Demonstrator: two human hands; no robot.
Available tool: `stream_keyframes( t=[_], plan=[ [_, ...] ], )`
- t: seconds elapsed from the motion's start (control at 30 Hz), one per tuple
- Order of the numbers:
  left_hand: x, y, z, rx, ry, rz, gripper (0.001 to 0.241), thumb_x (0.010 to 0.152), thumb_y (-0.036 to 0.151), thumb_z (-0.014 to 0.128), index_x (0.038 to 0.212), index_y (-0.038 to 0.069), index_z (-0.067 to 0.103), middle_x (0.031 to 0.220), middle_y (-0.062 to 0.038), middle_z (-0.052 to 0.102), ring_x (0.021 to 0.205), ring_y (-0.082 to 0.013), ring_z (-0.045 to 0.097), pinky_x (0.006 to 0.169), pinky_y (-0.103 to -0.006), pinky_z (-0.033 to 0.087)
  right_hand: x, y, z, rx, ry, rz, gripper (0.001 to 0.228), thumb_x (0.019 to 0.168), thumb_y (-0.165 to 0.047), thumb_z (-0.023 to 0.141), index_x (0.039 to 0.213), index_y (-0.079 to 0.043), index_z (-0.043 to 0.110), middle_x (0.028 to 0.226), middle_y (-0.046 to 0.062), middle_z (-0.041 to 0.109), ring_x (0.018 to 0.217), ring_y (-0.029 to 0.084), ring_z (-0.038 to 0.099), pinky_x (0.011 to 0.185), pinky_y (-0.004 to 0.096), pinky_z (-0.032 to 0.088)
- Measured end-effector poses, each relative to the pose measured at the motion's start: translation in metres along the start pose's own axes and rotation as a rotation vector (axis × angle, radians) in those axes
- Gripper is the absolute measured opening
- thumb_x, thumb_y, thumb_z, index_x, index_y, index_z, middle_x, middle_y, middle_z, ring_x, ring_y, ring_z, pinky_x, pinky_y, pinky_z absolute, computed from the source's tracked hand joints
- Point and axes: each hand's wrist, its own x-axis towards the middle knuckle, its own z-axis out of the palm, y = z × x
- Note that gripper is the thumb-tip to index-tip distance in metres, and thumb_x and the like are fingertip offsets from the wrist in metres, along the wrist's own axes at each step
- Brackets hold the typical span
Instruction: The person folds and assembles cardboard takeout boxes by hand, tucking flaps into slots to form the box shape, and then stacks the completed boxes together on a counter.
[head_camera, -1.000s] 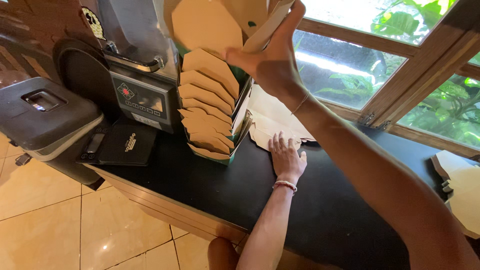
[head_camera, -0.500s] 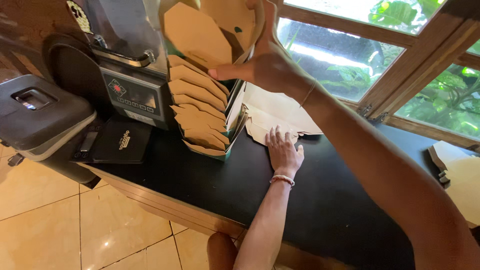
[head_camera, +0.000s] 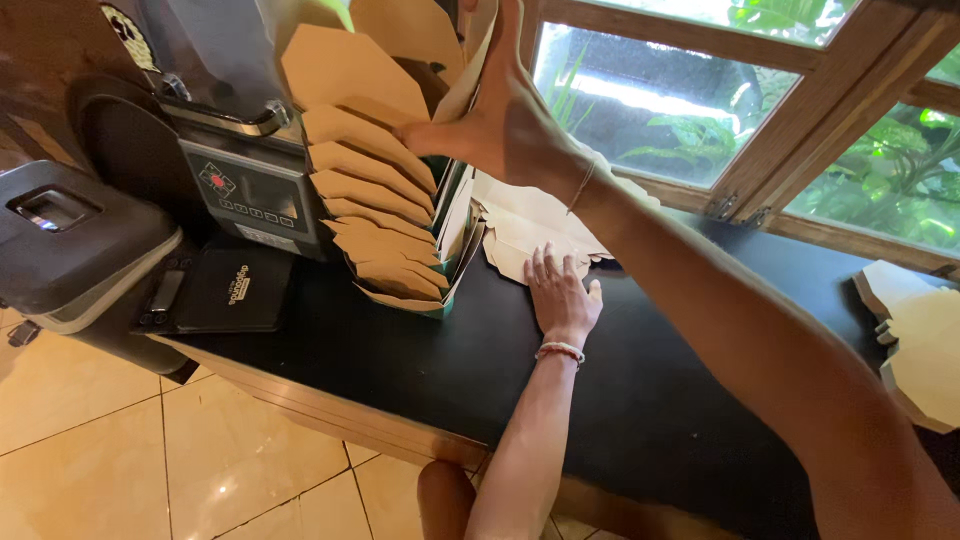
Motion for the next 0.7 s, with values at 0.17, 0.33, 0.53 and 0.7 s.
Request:
stream_keyframes(
  t=[0.17,0.33,0.53,0.7],
  plan=[
    [0.003,0.001,0.0,-0.009,-0.015,-0.002,0.061,0.077,0.043,0.077,0.127,0.012,0.063,0.151,-0.019,0.048,0.146,-0.0358,0.036,0.123,-0.053,0.021,0.0,-0.02,-0.003,-0.027,-0.048,0.006,0.086,0.068,-0.031,0.091,0.127,-0.019,0.03,0.11,0.004,0.061,0.096,0.024,0.061,0.077,0.038,0.052],
    [0.01,-0.001,-0.002,-0.036,-0.016,-0.001,0.062,0.075,0.039,0.079,0.128,0.011,0.063,0.156,-0.021,0.042,0.149,-0.0364,0.031,0.123,-0.0546,0.021,0.004,-0.011,-0.007,-0.098,-0.067,0.084,0.089,0.06,-0.039,0.093,0.125,-0.023,0.034,0.115,0.009,0.061,0.104,0.026,0.056,0.082,0.041,0.048],
    [0.018,-0.012,0.007,-0.009,0.023,0.017,0.067,0.074,0.047,0.084,0.131,0.016,0.067,0.155,-0.017,0.048,0.148,-0.0338,0.036,0.123,-0.0523,0.022,0.001,-0.021,-0.04,-0.068,-0.384,0.253,0.143,0.066,-0.053,0.098,0.162,-0.012,0.0,0.17,0.015,-0.003,0.159,0.039,-0.002,0.125,0.053,0.014],
    [0.02,-0.017,0.018,-0.029,0.065,0.056,0.061,0.072,0.047,0.085,0.125,0.019,0.074,0.143,-0.01,0.063,0.14,-0.031,0.048,0.118,-0.0478,0.029,-0.025,-0.005,-0.064,0.162,-0.35,0.148,0.136,0.079,-0.038,0.098,0.162,-0.016,-0.007,0.175,0.015,-0.006,0.164,0.032,-0.006,0.13,0.049,0.005]
  ],
)
